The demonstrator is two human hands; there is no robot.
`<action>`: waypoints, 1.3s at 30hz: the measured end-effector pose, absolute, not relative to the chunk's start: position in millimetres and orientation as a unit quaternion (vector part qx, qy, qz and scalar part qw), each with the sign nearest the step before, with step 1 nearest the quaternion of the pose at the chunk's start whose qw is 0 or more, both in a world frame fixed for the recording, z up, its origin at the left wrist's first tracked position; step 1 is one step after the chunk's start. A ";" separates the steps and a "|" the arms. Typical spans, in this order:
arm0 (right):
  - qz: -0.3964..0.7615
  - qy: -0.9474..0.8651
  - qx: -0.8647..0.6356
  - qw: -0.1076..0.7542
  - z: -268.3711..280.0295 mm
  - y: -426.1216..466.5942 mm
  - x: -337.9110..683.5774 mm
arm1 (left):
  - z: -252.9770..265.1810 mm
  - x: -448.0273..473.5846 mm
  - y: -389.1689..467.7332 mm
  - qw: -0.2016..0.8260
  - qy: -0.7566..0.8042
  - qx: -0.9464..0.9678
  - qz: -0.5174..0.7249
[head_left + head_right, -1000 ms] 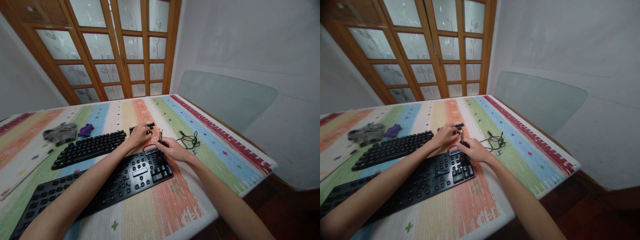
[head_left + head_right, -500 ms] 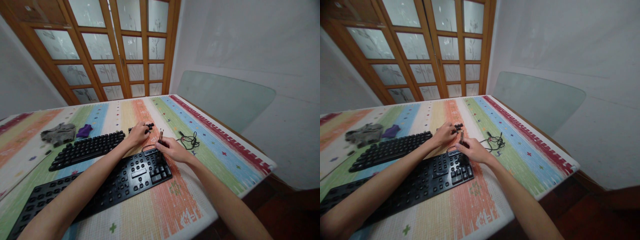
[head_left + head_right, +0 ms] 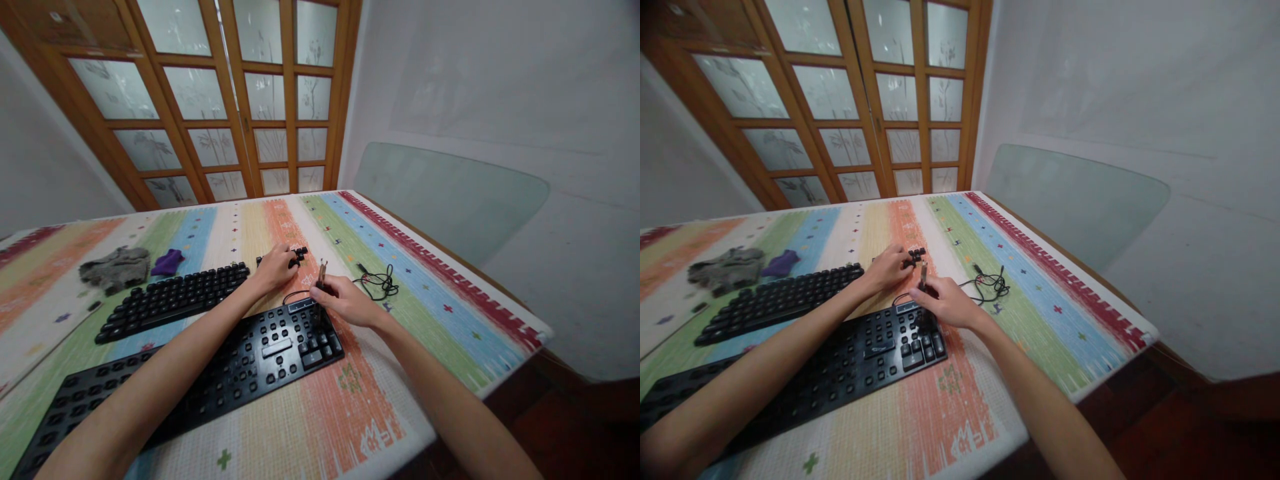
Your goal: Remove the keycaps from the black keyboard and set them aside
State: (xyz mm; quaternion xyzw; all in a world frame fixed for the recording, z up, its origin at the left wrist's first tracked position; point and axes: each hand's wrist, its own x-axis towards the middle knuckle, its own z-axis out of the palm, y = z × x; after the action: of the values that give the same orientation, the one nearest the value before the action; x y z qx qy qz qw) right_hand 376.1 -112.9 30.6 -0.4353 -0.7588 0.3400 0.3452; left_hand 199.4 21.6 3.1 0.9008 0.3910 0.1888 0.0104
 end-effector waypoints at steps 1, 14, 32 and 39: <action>0.341 -0.758 -0.436 0.346 31.1 -113.1 376.1 | 3.0 199.3 21.8 0.012 0.391 0.901 0.188; 0.356 -0.745 -0.424 0.372 34.5 -114.3 376.9 | 3.0 195.0 22.6 0.022 0.384 0.901 0.202; 0.338 -0.731 -0.437 0.401 30.7 -111.7 380.1 | 1.2 194.0 23.1 0.066 0.316 0.906 0.274; 0.347 -0.701 -0.419 0.461 33.1 -112.2 379.3 | 25.0 180.0 -25.3 0.456 0.213 0.821 0.269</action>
State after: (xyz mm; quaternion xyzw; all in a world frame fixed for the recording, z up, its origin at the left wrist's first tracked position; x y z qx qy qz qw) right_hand 379.3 -112.2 33.1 -0.4191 -0.7011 0.3465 0.4612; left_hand 180.0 -25.3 25.0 0.8209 0.2129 0.2694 0.4562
